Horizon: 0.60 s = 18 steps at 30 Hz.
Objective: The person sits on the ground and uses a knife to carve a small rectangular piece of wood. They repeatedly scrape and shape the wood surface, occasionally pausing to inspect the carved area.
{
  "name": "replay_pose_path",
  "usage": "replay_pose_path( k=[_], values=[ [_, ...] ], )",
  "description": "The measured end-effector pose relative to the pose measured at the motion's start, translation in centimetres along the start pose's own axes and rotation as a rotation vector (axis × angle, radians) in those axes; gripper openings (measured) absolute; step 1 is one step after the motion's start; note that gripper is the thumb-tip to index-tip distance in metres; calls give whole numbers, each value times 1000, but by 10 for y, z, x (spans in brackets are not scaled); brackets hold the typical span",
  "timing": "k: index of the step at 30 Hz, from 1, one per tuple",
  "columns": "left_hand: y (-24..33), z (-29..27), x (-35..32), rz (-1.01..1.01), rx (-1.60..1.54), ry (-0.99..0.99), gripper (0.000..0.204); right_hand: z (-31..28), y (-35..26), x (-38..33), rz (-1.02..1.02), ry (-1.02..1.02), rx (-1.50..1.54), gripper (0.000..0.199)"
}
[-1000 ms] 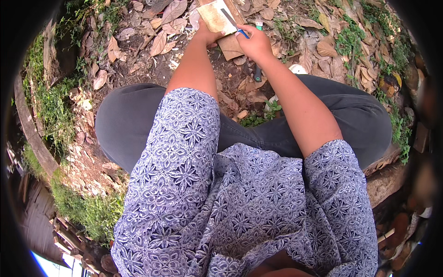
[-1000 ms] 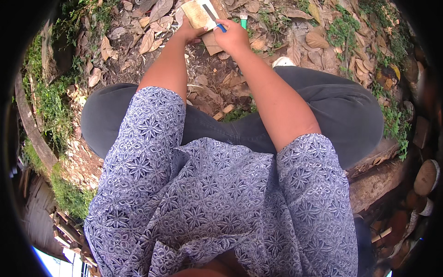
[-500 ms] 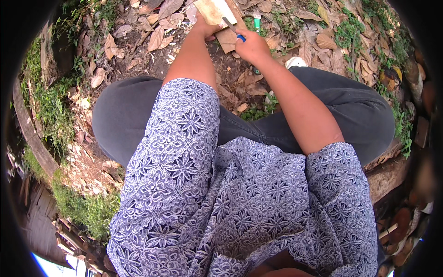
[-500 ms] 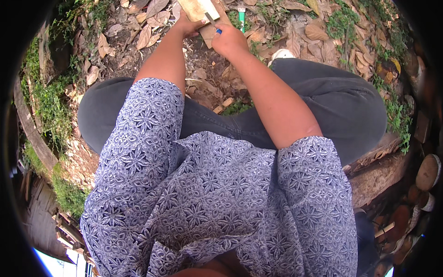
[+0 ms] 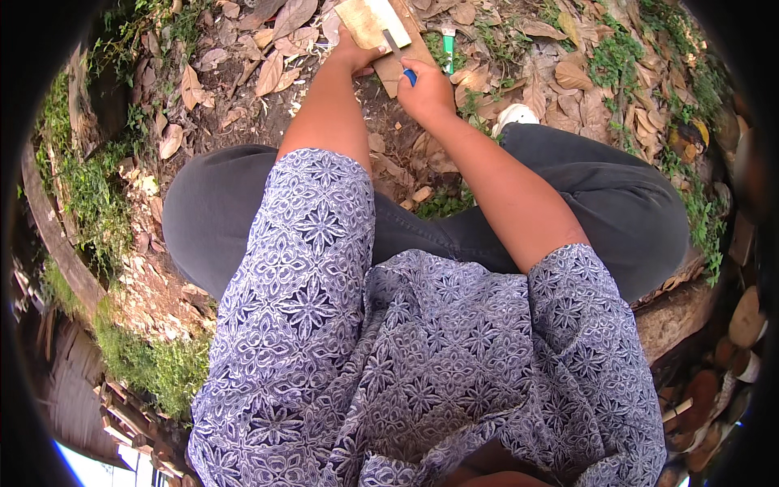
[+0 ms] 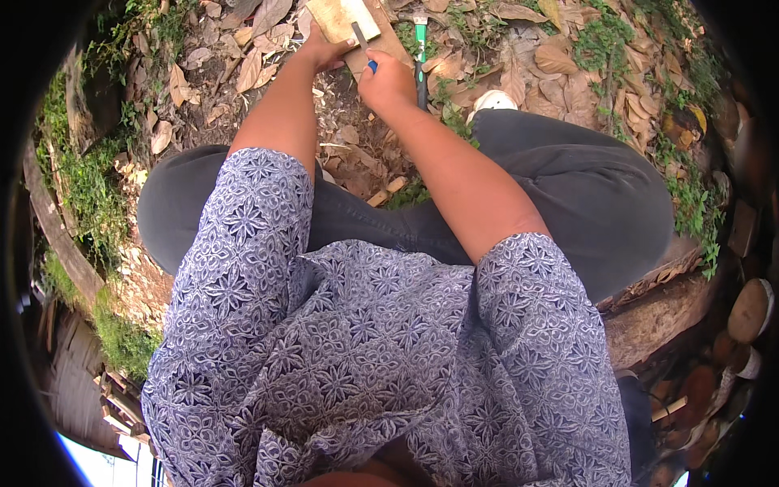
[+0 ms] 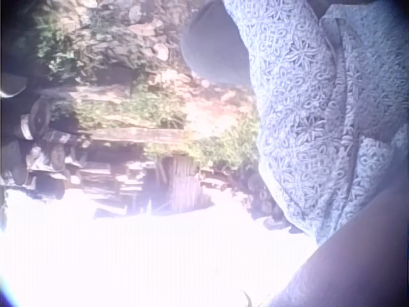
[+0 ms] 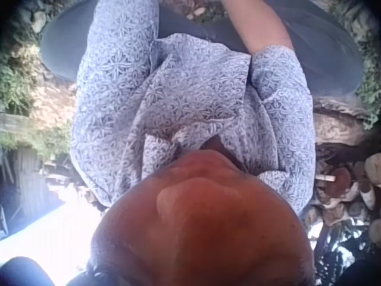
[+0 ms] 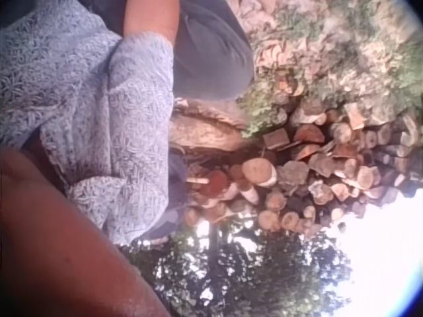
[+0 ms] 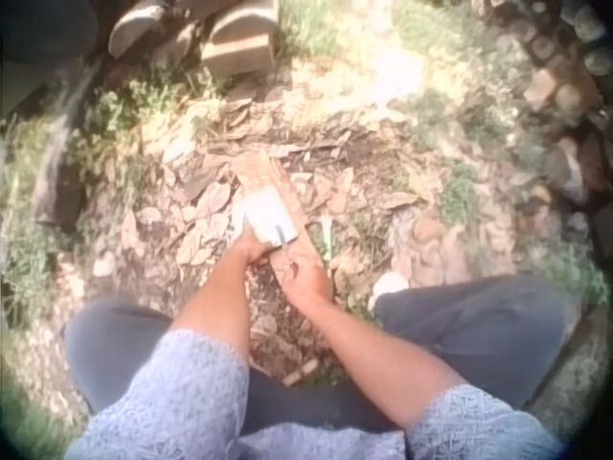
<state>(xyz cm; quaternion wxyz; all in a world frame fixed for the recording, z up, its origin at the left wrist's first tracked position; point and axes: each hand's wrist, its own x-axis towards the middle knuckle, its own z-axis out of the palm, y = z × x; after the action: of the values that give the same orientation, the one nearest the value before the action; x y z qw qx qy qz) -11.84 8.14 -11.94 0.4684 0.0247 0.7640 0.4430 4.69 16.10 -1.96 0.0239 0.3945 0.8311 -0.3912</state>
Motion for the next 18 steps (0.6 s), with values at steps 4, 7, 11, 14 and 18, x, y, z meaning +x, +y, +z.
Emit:
replay_pose_path(
  k=[4,7,11,14,18],
  values=[
    [7,13,-9,27,74,-3,113,-58,-17,93,-246,378,68,38],
    [2,4,-13,25,57,-58,116,-49,-26,71,-48,211,280,42],
    [1,10,-12,105,120,-37,121,-23,-2,48,81,-25,298,44],
    [-6,12,-4,90,189,30,130,-30,-2,9,93,-149,224,47],
    [4,20,-3,-36,162,59,136,-33,5,-9,17,-53,68,48]
  ],
)
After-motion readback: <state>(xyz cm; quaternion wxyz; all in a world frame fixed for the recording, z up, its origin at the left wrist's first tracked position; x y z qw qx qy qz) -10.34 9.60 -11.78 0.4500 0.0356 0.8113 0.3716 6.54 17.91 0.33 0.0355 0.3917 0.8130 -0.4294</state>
